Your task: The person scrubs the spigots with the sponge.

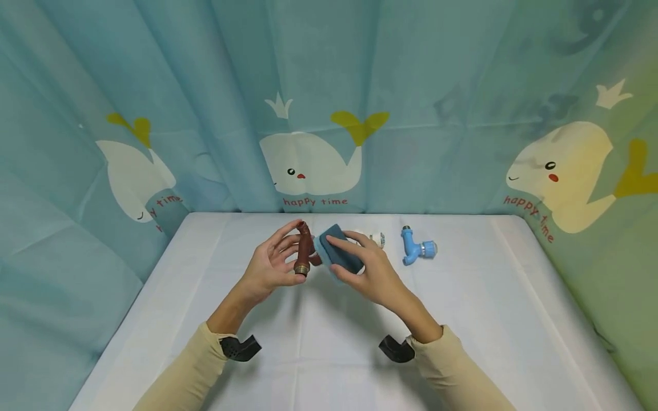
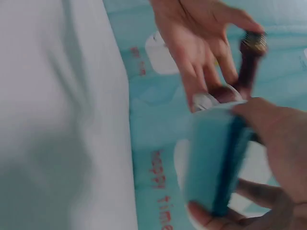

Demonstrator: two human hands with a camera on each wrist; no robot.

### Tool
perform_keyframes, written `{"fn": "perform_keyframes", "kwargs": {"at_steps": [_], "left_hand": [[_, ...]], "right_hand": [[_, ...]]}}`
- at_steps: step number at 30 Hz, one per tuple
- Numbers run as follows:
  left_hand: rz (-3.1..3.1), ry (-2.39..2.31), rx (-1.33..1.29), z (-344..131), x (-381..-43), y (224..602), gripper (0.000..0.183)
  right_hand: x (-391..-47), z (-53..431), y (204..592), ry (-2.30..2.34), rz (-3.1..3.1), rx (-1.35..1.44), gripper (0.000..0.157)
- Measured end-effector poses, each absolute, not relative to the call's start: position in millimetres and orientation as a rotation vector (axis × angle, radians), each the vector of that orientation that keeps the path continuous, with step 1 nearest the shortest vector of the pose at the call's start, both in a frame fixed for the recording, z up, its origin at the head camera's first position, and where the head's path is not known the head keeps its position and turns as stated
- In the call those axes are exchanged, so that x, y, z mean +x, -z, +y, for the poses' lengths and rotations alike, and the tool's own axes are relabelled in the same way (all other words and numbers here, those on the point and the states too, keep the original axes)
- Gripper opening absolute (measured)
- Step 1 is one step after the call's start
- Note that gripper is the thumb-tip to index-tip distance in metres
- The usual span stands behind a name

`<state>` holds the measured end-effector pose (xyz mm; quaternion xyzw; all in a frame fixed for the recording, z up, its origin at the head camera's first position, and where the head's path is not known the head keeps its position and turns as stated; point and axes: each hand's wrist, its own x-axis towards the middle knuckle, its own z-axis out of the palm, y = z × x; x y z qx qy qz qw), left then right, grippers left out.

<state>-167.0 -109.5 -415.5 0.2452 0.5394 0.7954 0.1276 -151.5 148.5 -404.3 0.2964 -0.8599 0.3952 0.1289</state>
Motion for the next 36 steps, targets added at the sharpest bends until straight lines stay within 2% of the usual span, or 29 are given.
{"fn": "perform_keyframes", "kwargs": {"at_steps": [18,36], "left_hand": [[1.769,-2.123,0.811,-113.2,-165.8,417.5,0.107],[1.853,-2.19,0.794,-117.0,-165.1,414.9,0.107]], "right_hand": [[-158.4,147.4,401.2,-1.343,-2.516,0.881,0.055],[-147.4,132.2,414.5,-1.213,-2.476,0.798,0.056]]}}
